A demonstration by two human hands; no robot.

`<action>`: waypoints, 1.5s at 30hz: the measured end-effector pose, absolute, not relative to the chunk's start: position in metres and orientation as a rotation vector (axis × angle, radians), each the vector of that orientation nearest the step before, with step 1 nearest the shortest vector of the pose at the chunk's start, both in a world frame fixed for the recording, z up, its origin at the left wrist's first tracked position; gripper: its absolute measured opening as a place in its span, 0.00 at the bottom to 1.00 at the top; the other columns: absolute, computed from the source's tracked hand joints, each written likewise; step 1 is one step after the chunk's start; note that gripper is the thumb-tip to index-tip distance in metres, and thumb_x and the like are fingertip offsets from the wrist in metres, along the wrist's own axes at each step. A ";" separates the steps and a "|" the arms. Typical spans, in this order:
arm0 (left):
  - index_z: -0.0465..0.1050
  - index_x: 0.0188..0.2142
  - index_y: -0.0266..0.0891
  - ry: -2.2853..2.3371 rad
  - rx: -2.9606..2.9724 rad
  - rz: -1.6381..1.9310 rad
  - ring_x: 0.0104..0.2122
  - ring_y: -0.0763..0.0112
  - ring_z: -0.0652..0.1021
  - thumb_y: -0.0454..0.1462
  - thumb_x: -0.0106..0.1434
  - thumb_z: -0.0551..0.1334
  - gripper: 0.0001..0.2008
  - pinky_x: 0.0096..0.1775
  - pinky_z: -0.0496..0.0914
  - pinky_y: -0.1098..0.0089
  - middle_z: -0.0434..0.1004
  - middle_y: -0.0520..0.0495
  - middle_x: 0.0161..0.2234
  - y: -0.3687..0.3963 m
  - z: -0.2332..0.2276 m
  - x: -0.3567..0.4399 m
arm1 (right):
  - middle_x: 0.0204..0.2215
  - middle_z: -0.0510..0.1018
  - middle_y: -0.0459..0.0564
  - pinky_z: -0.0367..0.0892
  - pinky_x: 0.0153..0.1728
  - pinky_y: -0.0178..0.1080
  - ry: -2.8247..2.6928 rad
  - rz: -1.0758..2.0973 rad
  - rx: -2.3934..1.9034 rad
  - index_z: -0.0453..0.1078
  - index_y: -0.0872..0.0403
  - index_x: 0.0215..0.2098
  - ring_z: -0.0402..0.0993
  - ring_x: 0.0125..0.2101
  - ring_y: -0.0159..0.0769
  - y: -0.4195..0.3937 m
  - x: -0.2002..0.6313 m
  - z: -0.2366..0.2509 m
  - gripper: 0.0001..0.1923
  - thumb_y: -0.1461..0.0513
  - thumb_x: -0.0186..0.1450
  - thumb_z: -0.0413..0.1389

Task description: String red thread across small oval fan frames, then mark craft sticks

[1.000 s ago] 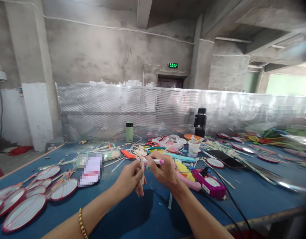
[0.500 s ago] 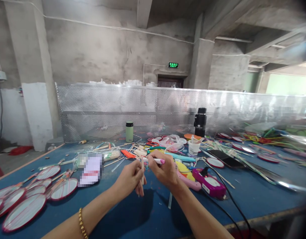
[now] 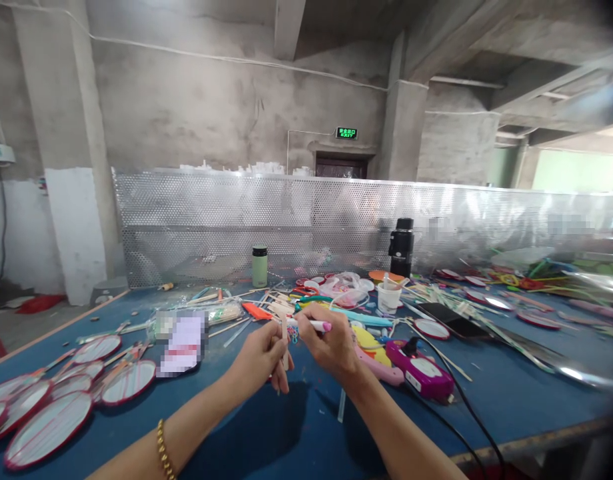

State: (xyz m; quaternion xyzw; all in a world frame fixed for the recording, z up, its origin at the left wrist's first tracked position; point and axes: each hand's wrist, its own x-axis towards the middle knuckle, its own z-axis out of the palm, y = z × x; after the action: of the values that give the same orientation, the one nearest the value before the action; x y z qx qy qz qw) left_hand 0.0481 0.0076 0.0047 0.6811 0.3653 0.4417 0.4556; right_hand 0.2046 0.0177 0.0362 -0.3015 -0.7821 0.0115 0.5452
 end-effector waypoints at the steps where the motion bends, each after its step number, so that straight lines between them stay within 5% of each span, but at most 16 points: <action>1: 0.58 0.32 0.41 0.906 1.679 1.088 0.13 0.71 0.75 0.48 0.64 0.55 0.14 0.15 0.62 0.77 0.73 0.53 0.17 0.007 0.005 0.048 | 0.18 0.67 0.43 0.56 0.25 0.33 -1.856 0.026 -0.718 0.64 0.54 0.22 0.60 0.20 0.28 0.017 0.204 0.036 0.14 0.62 0.66 0.49; 45: 0.57 0.32 0.42 0.906 1.703 1.085 0.13 0.72 0.75 0.48 0.65 0.55 0.14 0.15 0.64 0.77 0.73 0.54 0.19 0.008 0.001 0.048 | 0.19 0.69 0.42 0.55 0.26 0.32 -1.864 0.003 -0.706 0.66 0.55 0.23 0.61 0.21 0.27 0.023 0.205 0.032 0.13 0.64 0.66 0.50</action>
State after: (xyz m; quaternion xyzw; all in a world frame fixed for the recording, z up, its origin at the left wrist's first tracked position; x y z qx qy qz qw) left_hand 0.0479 0.0077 0.0006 0.6880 0.3660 0.4384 0.4478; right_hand 0.2048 0.0227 0.0321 -0.2975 -0.7851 0.0011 0.5433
